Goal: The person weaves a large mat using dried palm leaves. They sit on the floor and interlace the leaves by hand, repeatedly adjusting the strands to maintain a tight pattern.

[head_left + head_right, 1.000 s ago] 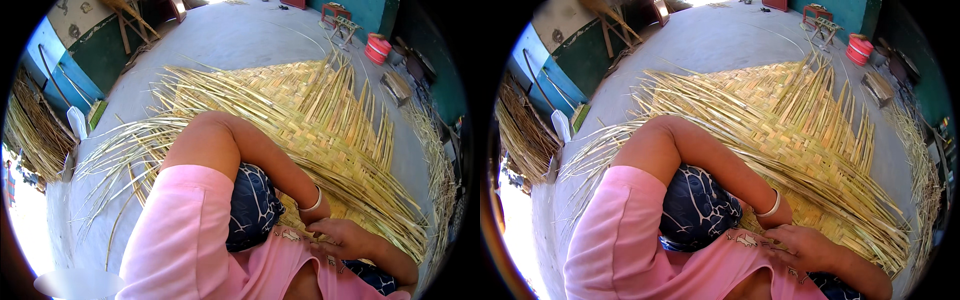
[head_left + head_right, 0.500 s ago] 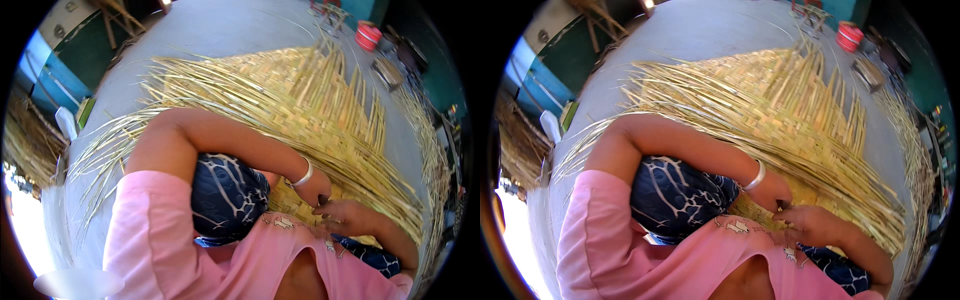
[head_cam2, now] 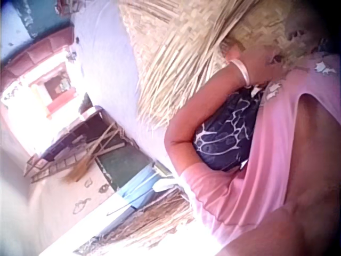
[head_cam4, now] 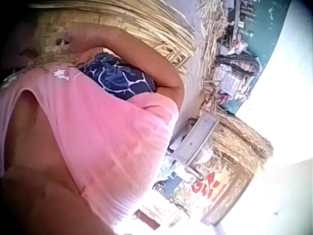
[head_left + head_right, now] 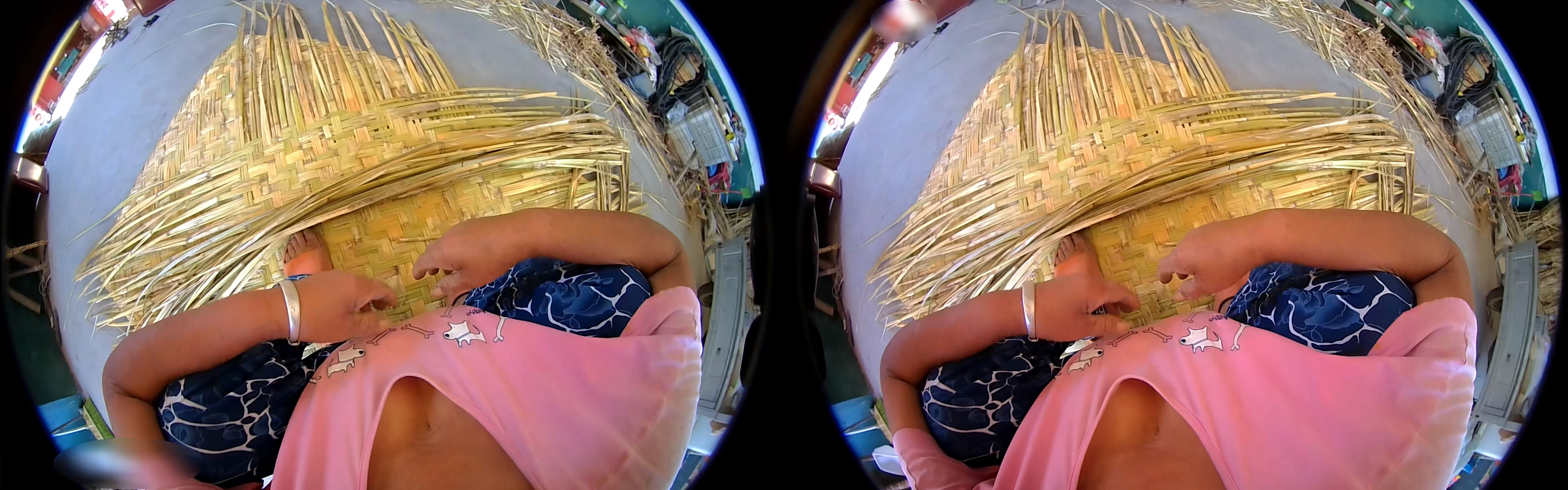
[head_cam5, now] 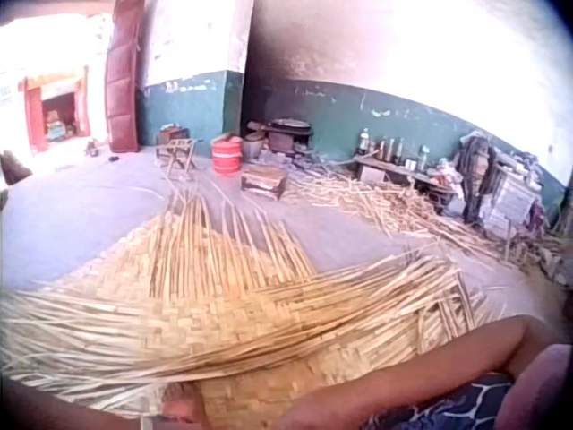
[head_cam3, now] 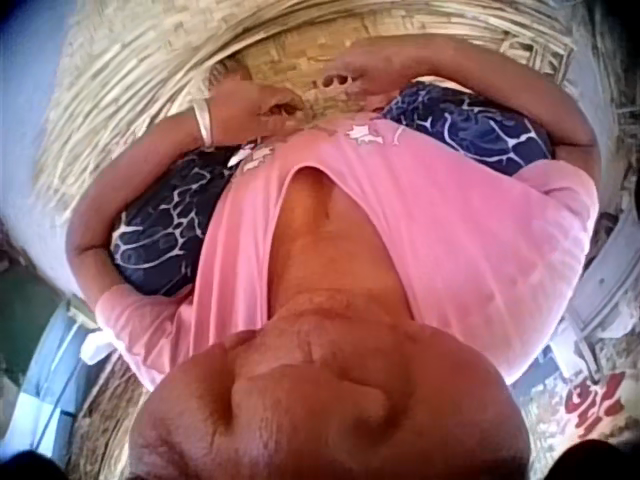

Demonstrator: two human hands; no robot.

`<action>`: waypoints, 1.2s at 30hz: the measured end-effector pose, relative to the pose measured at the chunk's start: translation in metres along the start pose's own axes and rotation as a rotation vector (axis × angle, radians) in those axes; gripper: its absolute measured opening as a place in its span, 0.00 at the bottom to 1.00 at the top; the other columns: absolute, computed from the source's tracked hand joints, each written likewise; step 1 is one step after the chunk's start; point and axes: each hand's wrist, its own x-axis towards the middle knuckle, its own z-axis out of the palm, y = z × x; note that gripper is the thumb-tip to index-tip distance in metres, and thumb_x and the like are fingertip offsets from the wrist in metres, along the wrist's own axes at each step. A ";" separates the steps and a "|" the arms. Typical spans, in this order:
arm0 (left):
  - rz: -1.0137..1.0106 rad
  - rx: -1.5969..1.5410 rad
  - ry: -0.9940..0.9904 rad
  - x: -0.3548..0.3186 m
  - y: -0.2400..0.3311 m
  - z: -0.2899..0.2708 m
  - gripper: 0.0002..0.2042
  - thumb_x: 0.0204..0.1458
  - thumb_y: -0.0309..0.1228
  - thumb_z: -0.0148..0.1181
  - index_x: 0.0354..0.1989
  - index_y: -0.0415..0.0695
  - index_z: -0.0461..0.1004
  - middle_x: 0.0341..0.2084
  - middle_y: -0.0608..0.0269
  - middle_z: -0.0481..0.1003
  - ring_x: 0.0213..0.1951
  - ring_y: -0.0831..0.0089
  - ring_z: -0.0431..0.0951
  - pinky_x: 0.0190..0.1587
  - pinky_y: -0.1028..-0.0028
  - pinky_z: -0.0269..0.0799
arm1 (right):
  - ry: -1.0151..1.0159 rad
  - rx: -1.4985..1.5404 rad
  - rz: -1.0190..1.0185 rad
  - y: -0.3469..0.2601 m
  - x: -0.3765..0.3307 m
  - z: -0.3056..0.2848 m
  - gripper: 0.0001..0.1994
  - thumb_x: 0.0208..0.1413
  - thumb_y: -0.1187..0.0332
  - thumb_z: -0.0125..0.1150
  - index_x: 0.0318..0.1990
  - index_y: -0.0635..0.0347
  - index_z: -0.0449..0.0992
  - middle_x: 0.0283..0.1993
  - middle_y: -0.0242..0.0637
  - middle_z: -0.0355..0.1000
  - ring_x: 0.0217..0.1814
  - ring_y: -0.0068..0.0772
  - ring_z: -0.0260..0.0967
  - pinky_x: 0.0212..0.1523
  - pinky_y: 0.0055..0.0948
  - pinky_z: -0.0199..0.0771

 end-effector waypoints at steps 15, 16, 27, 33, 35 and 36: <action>0.062 0.169 0.052 -0.019 -0.017 0.012 0.19 0.49 0.40 0.53 0.43 0.38 0.70 0.35 0.45 0.74 0.38 0.53 0.75 0.41 0.64 0.70 | 0.011 0.558 0.120 -0.027 -0.023 -0.025 0.26 0.56 0.56 0.55 0.56 0.66 0.62 0.54 0.44 0.66 0.54 0.32 0.63 0.55 0.29 0.63; 0.089 0.219 0.063 -0.020 -0.020 0.015 0.16 0.51 0.33 0.54 0.45 0.37 0.69 0.36 0.46 0.73 0.38 0.55 0.75 0.42 0.65 0.69 | 0.111 0.475 0.009 -0.005 -0.019 -0.022 0.25 0.56 0.58 0.56 0.56 0.65 0.63 0.51 0.42 0.68 0.51 0.31 0.66 0.52 0.28 0.65; -0.152 -0.037 -0.014 -0.005 -0.015 0.008 0.13 0.51 0.33 0.53 0.41 0.38 0.70 0.33 0.51 0.74 0.37 0.57 0.75 0.40 0.67 0.70 | 0.692 -0.311 0.719 0.287 -0.007 0.138 0.14 0.44 0.61 0.58 0.39 0.55 0.73 0.36 0.46 0.72 0.42 0.48 0.70 0.39 0.43 0.70; -0.248 -0.094 0.010 0.008 -0.017 0.002 0.15 0.49 0.28 0.56 0.44 0.34 0.69 0.33 0.49 0.74 0.36 0.62 0.76 0.41 0.69 0.71 | 0.800 -0.330 0.720 0.247 0.003 0.170 0.11 0.45 0.64 0.56 0.37 0.55 0.72 0.35 0.44 0.70 0.41 0.47 0.70 0.37 0.43 0.70; -0.269 -0.105 -0.013 0.016 -0.012 -0.002 0.15 0.50 0.28 0.56 0.45 0.34 0.69 0.34 0.49 0.74 0.36 0.63 0.76 0.42 0.70 0.70 | 0.780 -0.328 0.708 0.241 0.007 0.179 0.10 0.45 0.66 0.55 0.36 0.55 0.71 0.34 0.43 0.70 0.40 0.47 0.70 0.36 0.43 0.70; -0.263 -0.096 0.005 0.017 -0.013 -0.003 0.15 0.50 0.29 0.56 0.45 0.34 0.69 0.34 0.50 0.74 0.37 0.64 0.76 0.42 0.70 0.70 | 0.769 -0.324 0.700 0.238 0.011 0.183 0.10 0.45 0.66 0.54 0.36 0.55 0.71 0.34 0.43 0.70 0.39 0.47 0.70 0.36 0.43 0.70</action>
